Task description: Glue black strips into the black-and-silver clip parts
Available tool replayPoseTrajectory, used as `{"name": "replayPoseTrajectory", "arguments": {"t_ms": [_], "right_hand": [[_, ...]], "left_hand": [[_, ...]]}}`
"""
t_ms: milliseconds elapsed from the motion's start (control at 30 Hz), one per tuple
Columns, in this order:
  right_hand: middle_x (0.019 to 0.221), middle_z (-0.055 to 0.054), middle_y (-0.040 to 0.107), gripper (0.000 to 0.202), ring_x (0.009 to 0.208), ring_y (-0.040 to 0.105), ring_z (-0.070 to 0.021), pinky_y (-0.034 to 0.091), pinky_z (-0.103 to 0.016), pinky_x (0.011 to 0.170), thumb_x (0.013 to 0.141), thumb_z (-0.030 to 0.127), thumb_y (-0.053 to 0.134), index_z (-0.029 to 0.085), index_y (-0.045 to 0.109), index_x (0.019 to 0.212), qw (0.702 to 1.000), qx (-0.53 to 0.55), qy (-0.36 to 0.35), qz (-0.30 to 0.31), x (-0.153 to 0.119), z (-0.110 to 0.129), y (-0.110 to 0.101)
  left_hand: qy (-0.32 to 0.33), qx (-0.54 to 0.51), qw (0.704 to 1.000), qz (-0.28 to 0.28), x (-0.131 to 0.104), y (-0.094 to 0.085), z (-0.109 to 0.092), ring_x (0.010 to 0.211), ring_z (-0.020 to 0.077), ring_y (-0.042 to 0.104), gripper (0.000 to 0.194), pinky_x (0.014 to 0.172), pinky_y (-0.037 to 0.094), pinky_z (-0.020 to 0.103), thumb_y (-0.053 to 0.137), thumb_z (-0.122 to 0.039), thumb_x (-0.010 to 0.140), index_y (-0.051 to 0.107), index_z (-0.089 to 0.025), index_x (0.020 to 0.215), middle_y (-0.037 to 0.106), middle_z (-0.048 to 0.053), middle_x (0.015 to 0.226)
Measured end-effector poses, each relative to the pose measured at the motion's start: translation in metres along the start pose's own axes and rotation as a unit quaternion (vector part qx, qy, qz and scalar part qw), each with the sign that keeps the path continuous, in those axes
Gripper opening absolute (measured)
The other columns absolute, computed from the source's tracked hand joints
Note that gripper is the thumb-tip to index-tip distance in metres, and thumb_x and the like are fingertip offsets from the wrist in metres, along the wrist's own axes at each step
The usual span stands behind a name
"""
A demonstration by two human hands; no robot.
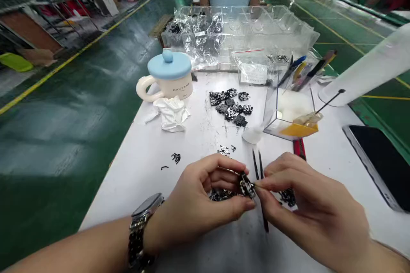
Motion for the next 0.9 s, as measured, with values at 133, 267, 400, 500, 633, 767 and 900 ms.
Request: {"name": "replayPoseTrajectory", "arguments": {"t_ms": [133, 267, 400, 500, 633, 767, 900], "right_hand": [[0.073, -0.003, 0.055, 0.012, 0.069, 0.052, -0.0109, 0.043, -0.027, 0.061, 0.079, 0.003, 0.056, 0.015, 0.057, 0.082, 1.000, -0.009, -0.006, -0.003, -0.003, 0.003, -0.003], [0.072, -0.002, 0.054, 0.013, 0.069, 0.051, -0.0104, 0.043, -0.026, 0.060, 0.080, 0.003, 0.055, 0.016, 0.055, 0.079, 0.999, -0.033, -0.006, 0.002, -0.003, 0.005, -0.003], [0.071, -0.001, 0.054, 0.016, 0.069, 0.050, -0.0097, 0.043, -0.023, 0.059, 0.080, 0.001, 0.053, 0.017, 0.056, 0.078, 0.997, -0.067, -0.014, 0.019, -0.001, 0.009, -0.003], [0.071, -0.001, 0.055, 0.014, 0.068, 0.050, -0.0097, 0.043, -0.022, 0.056, 0.081, 0.004, 0.053, 0.017, 0.056, 0.080, 0.994, -0.092, -0.026, 0.047, 0.001, 0.013, -0.001], [0.069, 0.000, 0.053, 0.014, 0.066, 0.047, -0.0097, 0.041, -0.021, 0.056, 0.081, 0.004, 0.052, 0.018, 0.055, 0.078, 0.992, -0.110, -0.024, 0.051, 0.001, 0.013, -0.002], [0.069, 0.000, 0.051, 0.014, 0.067, 0.046, -0.0102, 0.040, -0.023, 0.057, 0.081, 0.004, 0.051, 0.017, 0.052, 0.077, 0.992, -0.112, -0.016, 0.052, -0.002, 0.012, 0.000], [0.070, 0.000, 0.049, 0.014, 0.068, 0.044, -0.0108, 0.038, -0.023, 0.058, 0.078, 0.003, 0.051, 0.017, 0.049, 0.075, 0.990, -0.129, -0.010, 0.050, -0.004, 0.010, 0.002]], "left_hand": [[-0.006, 0.000, 1.000, -0.008, 0.002, -0.002, 0.001, 0.082, 0.0104, 0.069, 0.035, 0.077, 0.054, 0.014, 0.077, -0.015, 0.069, 0.060, -0.017, 0.099, 0.073, 0.002, 0.088], [0.001, 0.000, 1.000, -0.014, 0.001, -0.002, 0.000, 0.080, 0.0124, 0.070, 0.035, 0.077, 0.056, 0.017, 0.077, -0.015, 0.068, 0.060, -0.016, 0.098, 0.073, 0.003, 0.085], [0.010, -0.001, 1.000, -0.017, 0.001, -0.002, -0.001, 0.079, 0.0134, 0.070, 0.034, 0.076, 0.057, 0.018, 0.078, -0.014, 0.066, 0.061, -0.015, 0.096, 0.072, 0.003, 0.082], [0.007, -0.012, 1.000, -0.016, 0.002, -0.001, 0.001, 0.078, 0.0130, 0.070, 0.034, 0.074, 0.057, 0.017, 0.079, -0.012, 0.065, 0.062, -0.014, 0.094, 0.072, 0.003, 0.081], [0.008, -0.029, 0.999, -0.012, 0.003, 0.000, 0.000, 0.077, 0.0123, 0.070, 0.033, 0.074, 0.058, 0.016, 0.078, -0.009, 0.064, 0.064, -0.012, 0.094, 0.071, 0.002, 0.081], [-0.001, -0.054, 0.999, -0.004, 0.004, 0.000, 0.002, 0.079, 0.0122, 0.070, 0.034, 0.075, 0.058, 0.017, 0.079, -0.007, 0.064, 0.067, -0.013, 0.095, 0.071, 0.002, 0.084], [-0.042, -0.102, 0.994, 0.004, 0.005, 0.002, 0.013, 0.076, 0.0110, 0.071, 0.035, 0.070, 0.057, 0.014, 0.079, -0.005, 0.062, 0.066, -0.015, 0.093, 0.072, 0.000, 0.080]]}}
Point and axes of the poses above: each hand's wrist, its own x-axis towards the middle knuckle, its own y-axis out of the palm, z = x × y, the point moved 9 cm from there along x, towards the middle knuckle
